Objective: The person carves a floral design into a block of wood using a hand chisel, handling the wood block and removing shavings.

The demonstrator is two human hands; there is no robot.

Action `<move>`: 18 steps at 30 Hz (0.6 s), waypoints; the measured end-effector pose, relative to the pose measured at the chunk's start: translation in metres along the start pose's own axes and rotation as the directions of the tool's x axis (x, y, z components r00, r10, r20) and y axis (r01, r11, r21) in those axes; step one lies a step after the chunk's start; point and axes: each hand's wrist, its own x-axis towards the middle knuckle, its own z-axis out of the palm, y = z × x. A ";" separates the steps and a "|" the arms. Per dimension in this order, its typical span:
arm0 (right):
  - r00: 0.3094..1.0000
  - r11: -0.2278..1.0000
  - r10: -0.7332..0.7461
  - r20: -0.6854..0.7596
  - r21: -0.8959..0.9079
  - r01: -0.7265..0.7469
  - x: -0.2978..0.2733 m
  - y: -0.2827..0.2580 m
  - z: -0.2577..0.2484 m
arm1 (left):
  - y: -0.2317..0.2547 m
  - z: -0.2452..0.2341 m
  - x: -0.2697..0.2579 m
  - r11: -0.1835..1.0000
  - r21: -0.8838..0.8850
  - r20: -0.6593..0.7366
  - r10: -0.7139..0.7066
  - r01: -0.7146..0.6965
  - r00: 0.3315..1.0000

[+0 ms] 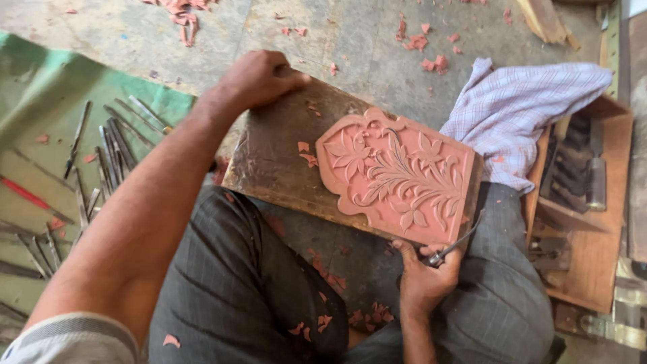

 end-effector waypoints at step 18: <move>0.918 0.994 -0.053 0.393 -0.069 0.087 0.292 0.064 0.090 | 0.026 0.100 -0.107 0.995 -0.041 -0.706 -0.093 0.091 0.703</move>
